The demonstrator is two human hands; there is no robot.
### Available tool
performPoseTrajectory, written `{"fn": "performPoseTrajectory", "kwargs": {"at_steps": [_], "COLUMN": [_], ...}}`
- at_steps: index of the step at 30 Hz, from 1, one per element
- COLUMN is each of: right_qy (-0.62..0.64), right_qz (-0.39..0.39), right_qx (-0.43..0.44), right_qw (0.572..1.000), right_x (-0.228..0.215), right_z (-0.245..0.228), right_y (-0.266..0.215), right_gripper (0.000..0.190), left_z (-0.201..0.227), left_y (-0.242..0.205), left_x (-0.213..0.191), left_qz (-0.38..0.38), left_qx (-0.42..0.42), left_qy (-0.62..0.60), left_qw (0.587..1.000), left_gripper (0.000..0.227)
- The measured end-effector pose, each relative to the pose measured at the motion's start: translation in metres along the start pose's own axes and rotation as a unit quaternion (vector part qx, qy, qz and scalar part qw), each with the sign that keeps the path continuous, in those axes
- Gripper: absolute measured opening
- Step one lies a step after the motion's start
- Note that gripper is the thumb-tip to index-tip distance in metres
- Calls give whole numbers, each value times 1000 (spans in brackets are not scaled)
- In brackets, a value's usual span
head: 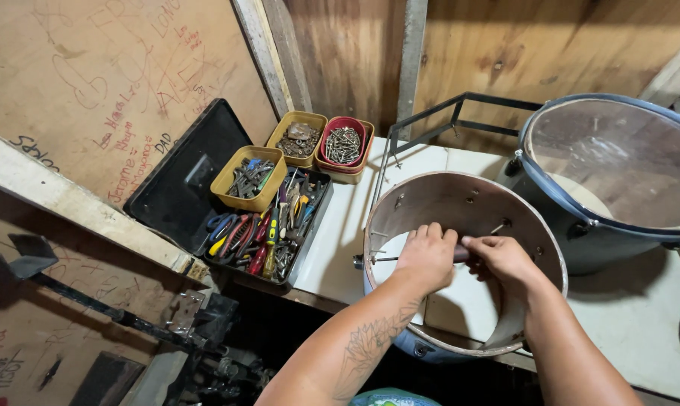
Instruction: The person uses a screwdriver to tighten bolts on a drum shell. They then select bolts and washers from containers and insert them into the drum shell, securing them with the screwdriver.
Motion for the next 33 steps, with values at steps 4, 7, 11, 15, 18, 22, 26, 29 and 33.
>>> {"fn": "performPoseTrajectory", "kwargs": {"at_steps": [4,7,11,15,18,22,26,29,33], "right_qy": [73,13,38,-207,-65,-47,-48,-143,-11], "right_qz": [-42,-73,-15,15,8,-39,-96,-105,-50], "right_qx": [-30,-80,-58,84,29,31,-37,-55,40], "right_qw": [996,994,997,975,997,998,994,983,998], "right_x": [8,12,4,-10,-3,6,11,11,14], "right_z": [-9,-27,-11,14,7,5,-7,-2,8], "right_y": [-7,-17,6,8,5,-1,-5,8,4], "right_gripper": [34,49,50,68,43,40,48,50,50], "left_z": [7,-2,-10,-3,2,8,4,-3,-3], "left_y": [0,8,15,5,-3,-2,3,8,6], "left_x": [-5,25,45,21,0,-9,27,50,53], "left_qz": [-129,-155,-44,173,124,-55,-182,-140,151], "left_qx": [-24,-30,-11,23,24,-5,-10,3,32], "left_qy": [-59,-45,10,59,22,-47,-51,-37,67], "left_qw": [990,986,999,983,992,997,982,989,986], "left_gripper": [56,51,33,9,17,57,53,41,13]}}
Point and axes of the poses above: each hand's wrist, its own y-axis towards the middle knuckle, its own x-axis out of the palm, z = x × y, the point moved 6 cm from there along y, towards the middle knuckle, and after that the axes turned 8 degrees about -z, right-handed, at the moved point
